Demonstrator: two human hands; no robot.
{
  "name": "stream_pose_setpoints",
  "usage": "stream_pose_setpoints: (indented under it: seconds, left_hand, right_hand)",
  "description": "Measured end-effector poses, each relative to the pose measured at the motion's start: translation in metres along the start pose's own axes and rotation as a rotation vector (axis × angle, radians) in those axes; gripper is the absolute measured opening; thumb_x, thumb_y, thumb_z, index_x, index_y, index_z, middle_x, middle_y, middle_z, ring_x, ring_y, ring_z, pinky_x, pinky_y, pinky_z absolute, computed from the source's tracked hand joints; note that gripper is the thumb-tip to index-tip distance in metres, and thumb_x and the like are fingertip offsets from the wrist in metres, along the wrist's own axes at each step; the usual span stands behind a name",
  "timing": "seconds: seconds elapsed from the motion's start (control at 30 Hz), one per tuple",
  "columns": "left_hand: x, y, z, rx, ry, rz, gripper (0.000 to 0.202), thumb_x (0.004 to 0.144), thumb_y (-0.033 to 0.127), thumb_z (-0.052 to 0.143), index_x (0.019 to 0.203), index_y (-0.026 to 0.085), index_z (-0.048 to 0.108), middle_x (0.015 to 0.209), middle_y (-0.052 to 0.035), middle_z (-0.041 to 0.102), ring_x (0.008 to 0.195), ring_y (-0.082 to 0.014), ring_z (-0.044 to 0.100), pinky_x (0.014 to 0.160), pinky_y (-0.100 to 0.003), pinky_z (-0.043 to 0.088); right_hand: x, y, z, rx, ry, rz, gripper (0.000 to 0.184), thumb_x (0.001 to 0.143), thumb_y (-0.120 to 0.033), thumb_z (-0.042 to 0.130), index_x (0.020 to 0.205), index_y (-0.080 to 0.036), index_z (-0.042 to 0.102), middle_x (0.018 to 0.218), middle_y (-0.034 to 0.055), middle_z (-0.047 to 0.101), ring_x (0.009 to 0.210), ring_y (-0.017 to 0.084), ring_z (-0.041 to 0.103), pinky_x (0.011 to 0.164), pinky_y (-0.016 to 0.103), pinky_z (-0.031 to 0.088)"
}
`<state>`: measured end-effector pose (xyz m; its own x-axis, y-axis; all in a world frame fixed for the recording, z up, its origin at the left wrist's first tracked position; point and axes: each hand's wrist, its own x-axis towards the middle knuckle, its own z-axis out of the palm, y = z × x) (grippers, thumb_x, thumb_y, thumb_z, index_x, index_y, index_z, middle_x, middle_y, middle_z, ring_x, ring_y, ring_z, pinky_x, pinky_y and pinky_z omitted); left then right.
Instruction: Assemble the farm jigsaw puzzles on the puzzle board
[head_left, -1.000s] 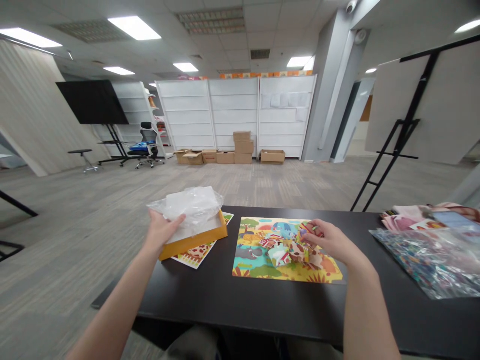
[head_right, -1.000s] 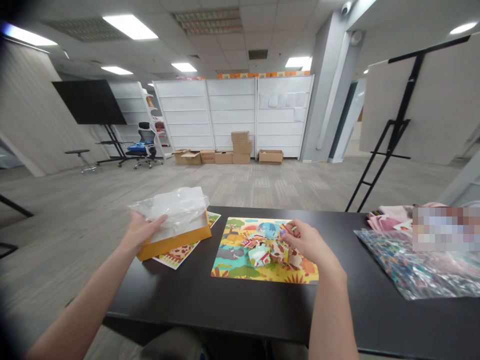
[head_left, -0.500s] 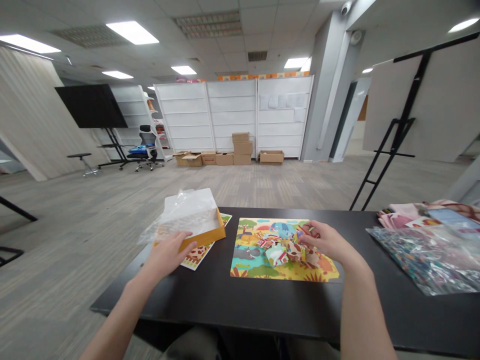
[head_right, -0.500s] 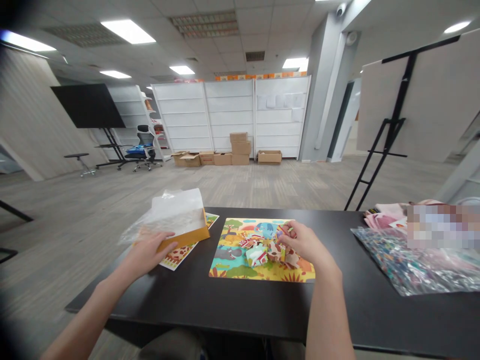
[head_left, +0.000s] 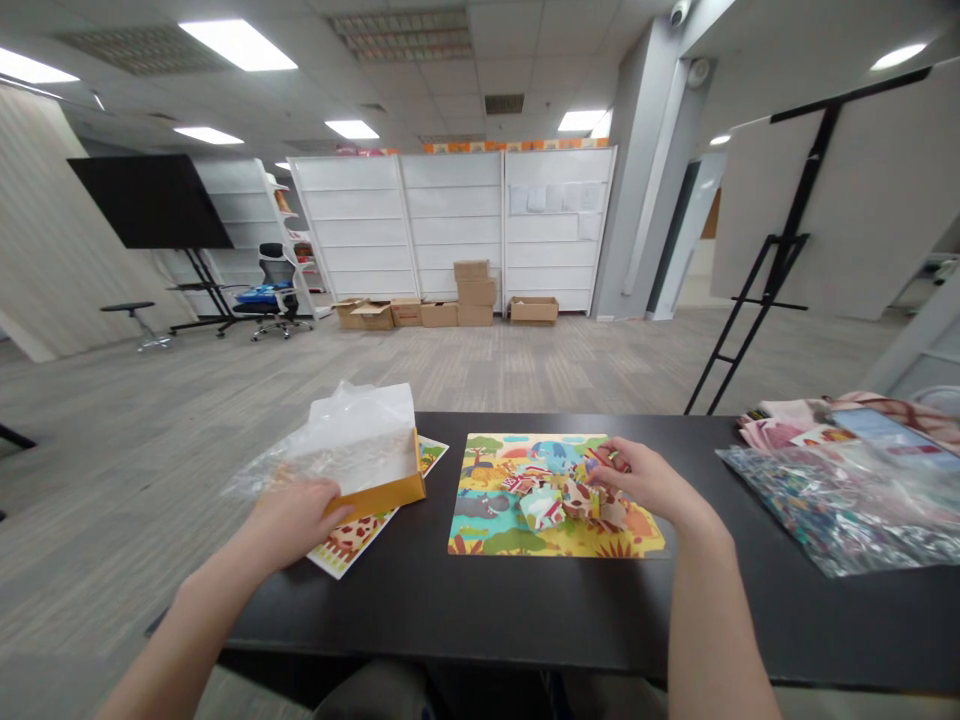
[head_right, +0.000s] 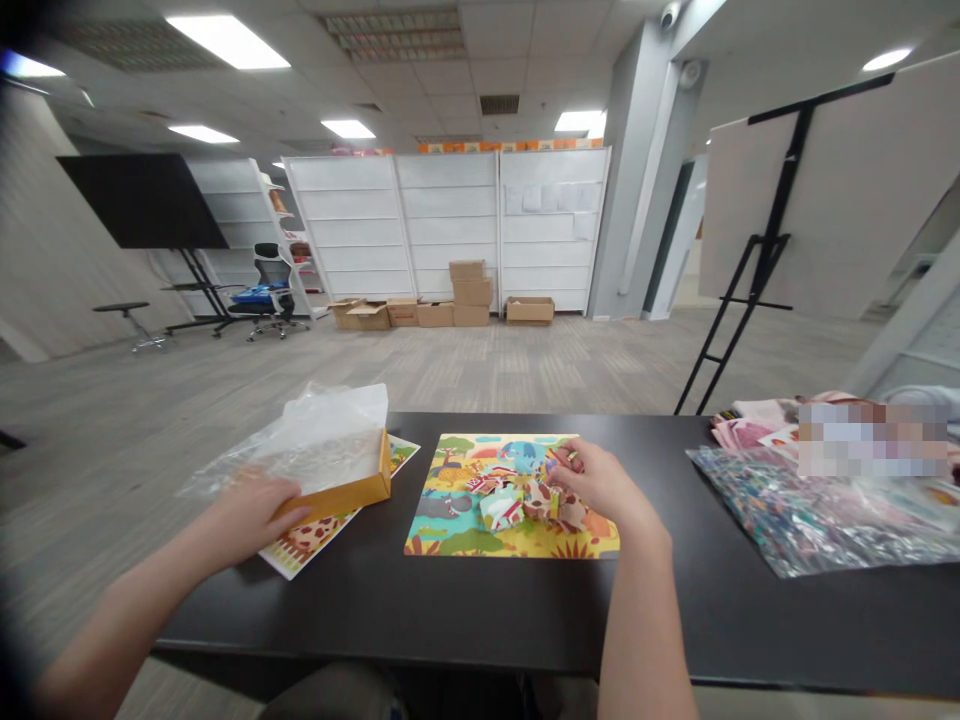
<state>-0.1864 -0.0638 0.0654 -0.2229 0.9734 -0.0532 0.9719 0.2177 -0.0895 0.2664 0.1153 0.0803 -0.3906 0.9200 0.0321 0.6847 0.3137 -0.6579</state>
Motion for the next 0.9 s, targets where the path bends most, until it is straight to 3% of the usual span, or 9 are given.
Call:
stream_pose_setpoints:
  seconds: [0.13, 0.23, 0.33, 0.43, 0.53, 0.6, 0.73, 0.9]
  left_hand:
    - [-0.011, 0.009, -0.006, -0.031, 0.088, -0.033, 0.044, 0.084, 0.060, 0.049, 0.094, 0.020, 0.064, 0.107, -0.0133, 0.070, 0.100, -0.0354, 0.064, 0.092, -0.044, 0.043]
    - [-0.014, 0.034, -0.022, -0.029, 0.178, -0.067, 0.048, 0.081, 0.062, 0.053, 0.101, 0.018, 0.062, 0.109, -0.0149, 0.068, 0.103, -0.0385, 0.062, 0.092, -0.048, 0.043]
    - [-0.010, 0.081, -0.038, -0.163, 0.303, 0.038, 0.045, 0.084, 0.054, 0.056, 0.111, 0.018, 0.059, 0.118, -0.0153, 0.064, 0.110, -0.0365, 0.060, 0.094, -0.047, 0.045]
    - [0.002, 0.143, -0.041, -0.409, 0.313, 0.358, 0.039, 0.089, 0.050, 0.058, 0.116, 0.022, 0.058, 0.127, -0.0107, 0.062, 0.118, -0.0295, 0.057, 0.100, -0.042, 0.046]
    - [0.017, 0.199, -0.023, -0.551, 0.183, 0.570, 0.034, 0.087, 0.045, 0.066, 0.114, 0.024, 0.060, 0.124, -0.0084, 0.064, 0.119, -0.0273, 0.058, 0.101, -0.042, 0.047]
    - [0.026, 0.222, -0.006, -0.568, 0.182, 0.623, 0.047, 0.081, 0.045, 0.073, 0.120, 0.023, 0.058, 0.135, -0.0110, 0.059, 0.130, -0.0306, 0.051, 0.110, -0.047, 0.041]
    - [0.038, 0.231, 0.022, -0.618, 0.184, 0.603, 0.061, 0.079, 0.051, 0.074, 0.129, 0.022, 0.055, 0.150, -0.0134, 0.046, 0.145, -0.0343, 0.033, 0.119, -0.053, 0.030]
    - [0.043, 0.220, 0.026, -0.727, 0.151, 0.617, 0.064, 0.081, 0.056, 0.070, 0.133, 0.024, 0.052, 0.147, -0.0119, 0.050, 0.141, -0.0309, 0.040, 0.118, -0.050, 0.033]
  right_hand:
    - [-0.001, -0.004, -0.001, -0.044, 0.022, -0.016, 0.015, 0.081, -0.034, 0.061, 0.086, -0.019, 0.060, 0.075, 0.0022, 0.064, 0.069, 0.017, 0.056, 0.062, 0.027, 0.040]
    - [0.000, -0.004, 0.000, -0.020, 0.041, -0.029, 0.016, 0.084, -0.035, 0.058, 0.087, -0.020, 0.060, 0.075, 0.0029, 0.066, 0.069, 0.018, 0.060, 0.061, 0.027, 0.041]
    - [0.005, -0.001, 0.003, 0.049, 0.103, 0.021, 0.015, 0.089, -0.034, 0.054, 0.093, -0.020, 0.060, 0.079, 0.0043, 0.072, 0.070, 0.019, 0.066, 0.064, 0.028, 0.045]
    - [0.011, 0.006, 0.007, 0.100, 0.203, 0.085, 0.012, 0.092, -0.029, 0.051, 0.098, -0.021, 0.057, 0.087, 0.0064, 0.076, 0.076, 0.020, 0.071, 0.067, 0.028, 0.047]
    - [0.016, 0.021, 0.010, 0.113, 0.287, 0.167, 0.010, 0.093, -0.029, 0.051, 0.100, -0.022, 0.055, 0.090, 0.0068, 0.078, 0.078, 0.020, 0.073, 0.067, 0.028, 0.047]
    - [0.017, 0.034, 0.010, 0.073, 0.311, 0.220, 0.009, 0.093, -0.028, 0.051, 0.099, -0.022, 0.055, 0.091, 0.0064, 0.078, 0.078, 0.020, 0.073, 0.067, 0.028, 0.047]
    - [0.015, 0.059, 0.008, -0.015, 0.232, 0.290, 0.010, 0.093, -0.026, 0.050, 0.089, -0.022, 0.058, 0.092, 0.0067, 0.078, 0.071, 0.018, 0.072, 0.065, 0.026, 0.046]
    - [0.014, 0.074, 0.008, 0.020, 0.100, 0.405, 0.010, 0.093, -0.024, 0.049, 0.094, -0.019, 0.058, 0.081, 0.0063, 0.078, 0.061, 0.016, 0.070, 0.063, 0.026, 0.047]
